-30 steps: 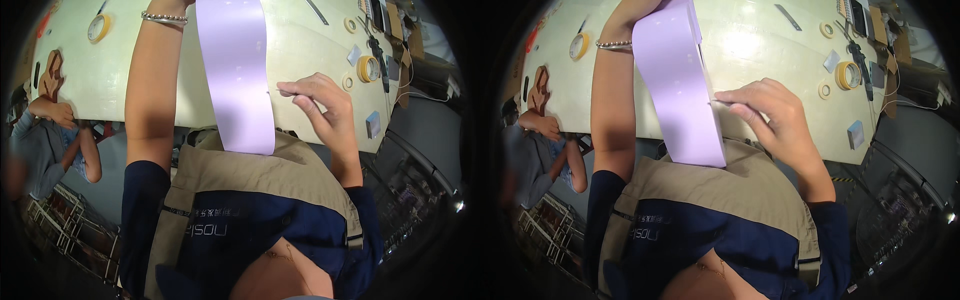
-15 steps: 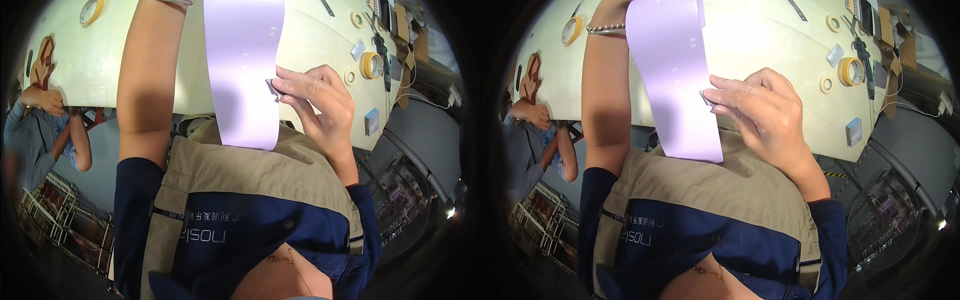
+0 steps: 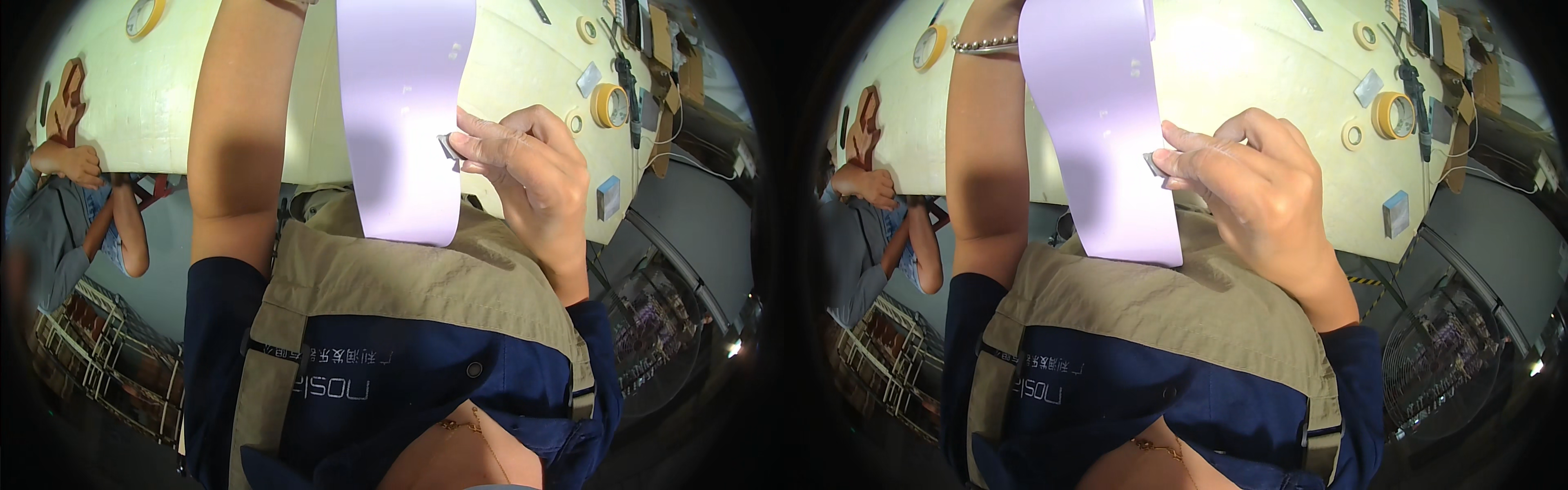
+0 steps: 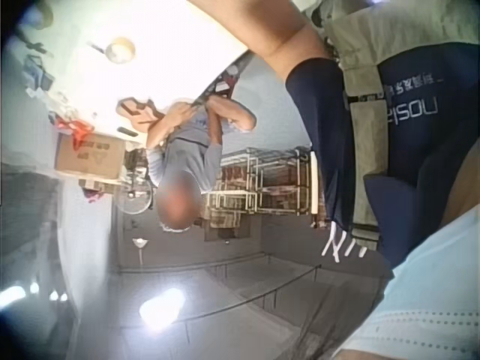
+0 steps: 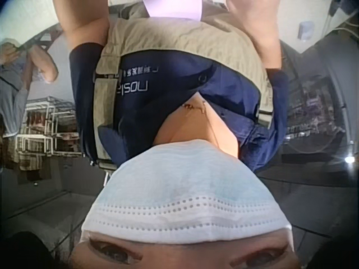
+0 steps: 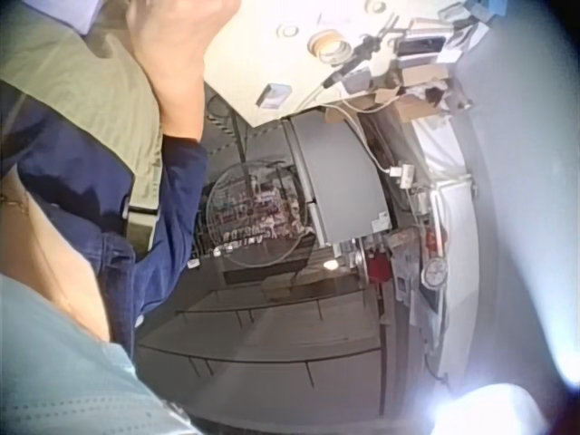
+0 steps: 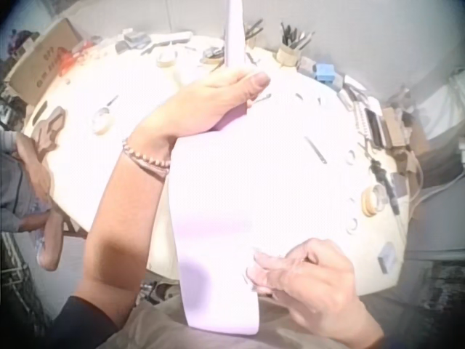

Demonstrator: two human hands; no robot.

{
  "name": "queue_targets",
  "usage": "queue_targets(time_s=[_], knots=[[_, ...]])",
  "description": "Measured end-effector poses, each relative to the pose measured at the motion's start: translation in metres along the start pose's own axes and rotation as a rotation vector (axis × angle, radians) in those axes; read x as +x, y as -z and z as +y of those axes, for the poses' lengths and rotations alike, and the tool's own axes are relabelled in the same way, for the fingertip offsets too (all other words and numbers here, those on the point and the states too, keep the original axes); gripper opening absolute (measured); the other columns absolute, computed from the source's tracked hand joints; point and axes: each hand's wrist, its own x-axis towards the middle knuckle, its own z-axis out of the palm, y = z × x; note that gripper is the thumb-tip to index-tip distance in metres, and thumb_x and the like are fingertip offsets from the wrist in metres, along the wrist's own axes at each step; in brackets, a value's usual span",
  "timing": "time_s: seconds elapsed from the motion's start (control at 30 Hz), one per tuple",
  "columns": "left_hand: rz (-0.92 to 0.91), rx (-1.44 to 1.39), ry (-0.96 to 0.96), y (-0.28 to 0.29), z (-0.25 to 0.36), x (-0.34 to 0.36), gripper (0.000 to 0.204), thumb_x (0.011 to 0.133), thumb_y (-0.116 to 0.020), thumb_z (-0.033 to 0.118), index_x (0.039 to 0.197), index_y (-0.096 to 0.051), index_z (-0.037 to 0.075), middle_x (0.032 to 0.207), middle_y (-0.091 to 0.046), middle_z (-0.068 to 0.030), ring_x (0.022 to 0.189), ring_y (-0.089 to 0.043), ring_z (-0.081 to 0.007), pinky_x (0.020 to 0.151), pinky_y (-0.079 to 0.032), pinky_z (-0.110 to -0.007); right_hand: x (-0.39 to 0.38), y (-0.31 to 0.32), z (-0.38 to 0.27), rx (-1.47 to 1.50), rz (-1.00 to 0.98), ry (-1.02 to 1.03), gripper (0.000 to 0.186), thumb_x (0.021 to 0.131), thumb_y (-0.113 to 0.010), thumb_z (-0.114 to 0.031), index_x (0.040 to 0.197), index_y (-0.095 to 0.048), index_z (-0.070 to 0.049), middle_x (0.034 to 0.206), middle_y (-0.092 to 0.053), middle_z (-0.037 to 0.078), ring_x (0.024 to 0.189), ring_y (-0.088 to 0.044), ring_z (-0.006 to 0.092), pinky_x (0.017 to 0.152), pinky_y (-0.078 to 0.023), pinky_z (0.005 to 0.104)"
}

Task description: The person sands the edges and surfaces of purple guitar necks using a small sanding block. They handle multiple necks one at a time, rotating them to reach different areas, and place finished pieces back on a nearby rack.

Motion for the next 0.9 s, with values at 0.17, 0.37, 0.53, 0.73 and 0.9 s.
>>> queue_targets(time_s=[0.17, 0.37, 0.53, 0.73, 0.9], knots=[[-0.038, -0.049, -0.055, 0.002, -0.007, 0.001, 0.042, 0.099, -0.049, 0.048, 0.084, -0.056, 0.010, 0.063, -0.040, 0.0069, 0.055, -0.034, -0.0039, 0.049, -0.030, -0.020, 0.004, 0.001, -0.003, 0.141, 0.036, -0.048, 0.027, 0.060, -0.078, 0.002, 0.086, -0.073, -0.005, 0.077, -0.070, -0.001, 0.062, -0.051, 0.0140, 0.056, -0.044, 0.0248], [0.002, 0.034, 0.026, 0.000, 0.004, 0.000, 0.044, 0.098, -0.049, 0.051, 0.084, -0.057, 0.009, 0.063, -0.040, 0.0064, 0.056, -0.035, -0.0044, 0.050, -0.031, -0.021, 0.003, -0.006, -0.001, 0.047, 0.088, -0.005, 0.026, 0.061, -0.078, 0.001, 0.086, -0.073, -0.006, 0.071, -0.067, -0.002, 0.062, -0.051, 0.0135, 0.055, -0.042, 0.0251], [-0.001, -0.024, -0.038, 0.001, -0.012, 0.002, 0.045, 0.097, -0.050, 0.051, 0.083, -0.057, 0.009, 0.063, -0.040, 0.0064, 0.056, -0.035, -0.0044, 0.050, -0.031, -0.021, 0.004, -0.003, 0.003, 0.009, 0.043, 0.035, 0.024, 0.063, -0.077, -0.002, 0.085, -0.073, -0.008, 0.069, -0.066, -0.004, 0.062, -0.051, 0.0126, 0.055, -0.038, 0.0253], [-0.010, -0.023, -0.044, 0.000, -0.009, 0.002, 0.044, 0.097, -0.050, 0.051, 0.083, -0.058, 0.010, 0.062, -0.040, 0.0071, 0.055, -0.035, -0.0041, 0.049, -0.030, -0.021, 0.005, 0.004, 0.006, 0.063, -0.021, 0.005, 0.025, 0.062, -0.078, -0.001, 0.085, -0.074, -0.007, 0.070, -0.067, -0.003, 0.063, -0.051, 0.0129, 0.055, -0.039, 0.0255], [-0.043, -0.051, -0.043, 0.003, -0.015, 0.004, 0.045, 0.097, -0.050, 0.052, 0.081, -0.056, 0.011, 0.061, -0.039, 0.0070, 0.053, -0.034, -0.0040, 0.047, -0.030, -0.020, 0.000, 0.007, -0.001, 0.263, -0.049, -0.098, 0.027, 0.062, -0.078, 0.001, 0.088, -0.074, -0.005, 0.076, -0.070, 0.002, 0.064, -0.052, 0.0151, 0.059, -0.046, 0.0256]])
